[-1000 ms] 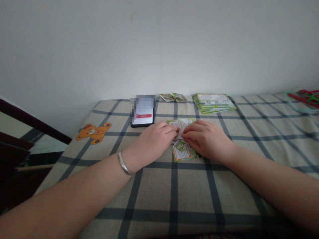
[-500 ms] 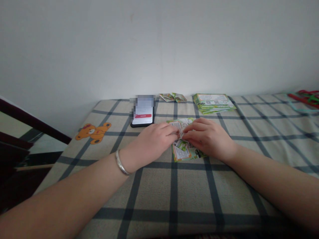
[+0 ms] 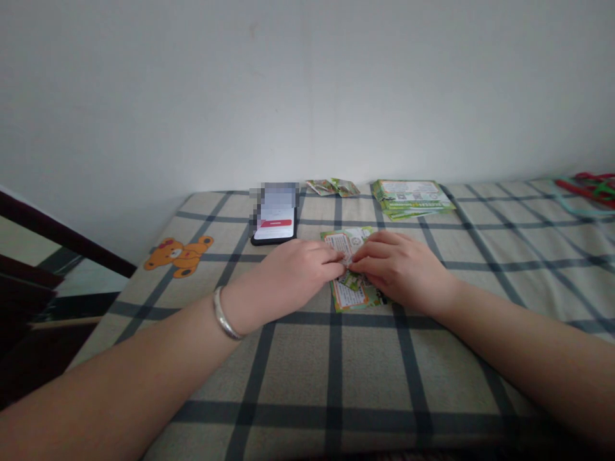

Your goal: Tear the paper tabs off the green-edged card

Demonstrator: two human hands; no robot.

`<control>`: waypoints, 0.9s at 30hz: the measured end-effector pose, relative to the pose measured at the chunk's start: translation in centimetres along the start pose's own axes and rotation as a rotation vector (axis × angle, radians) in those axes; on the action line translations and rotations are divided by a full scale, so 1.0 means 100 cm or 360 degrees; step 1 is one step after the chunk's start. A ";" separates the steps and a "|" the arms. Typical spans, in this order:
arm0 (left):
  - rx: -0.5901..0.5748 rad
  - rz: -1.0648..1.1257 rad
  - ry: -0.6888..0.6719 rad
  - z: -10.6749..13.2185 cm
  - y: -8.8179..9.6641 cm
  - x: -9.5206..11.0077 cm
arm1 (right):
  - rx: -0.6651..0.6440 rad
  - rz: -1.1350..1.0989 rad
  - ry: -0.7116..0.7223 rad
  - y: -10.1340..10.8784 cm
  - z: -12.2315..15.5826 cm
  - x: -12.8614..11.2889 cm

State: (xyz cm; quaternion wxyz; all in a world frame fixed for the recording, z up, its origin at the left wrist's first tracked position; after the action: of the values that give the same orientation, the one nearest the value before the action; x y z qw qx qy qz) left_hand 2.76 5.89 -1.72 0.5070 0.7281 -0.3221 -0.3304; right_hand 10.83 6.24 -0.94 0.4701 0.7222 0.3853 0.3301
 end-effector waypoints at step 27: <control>-0.0168 0.0000 0.0050 0.009 0.011 0.003 | -0.0102 0.0107 -0.0035 0.012 0.003 0.004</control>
State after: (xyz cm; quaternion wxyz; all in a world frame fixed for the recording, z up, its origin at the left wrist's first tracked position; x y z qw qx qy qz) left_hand 2.06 4.90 -0.91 0.5495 0.7054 -0.2963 -0.3355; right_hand 11.54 6.20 0.10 0.4860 0.7228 0.3449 0.3498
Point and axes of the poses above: each hand's wrist, its own z-axis away from the middle knuckle, its own y-axis out of the back of the hand, x = y × z, the point moved 9 cm from there along -z, towards the middle knuckle, and after that the axes turned 7 degrees about y, right-handed, at the moved point
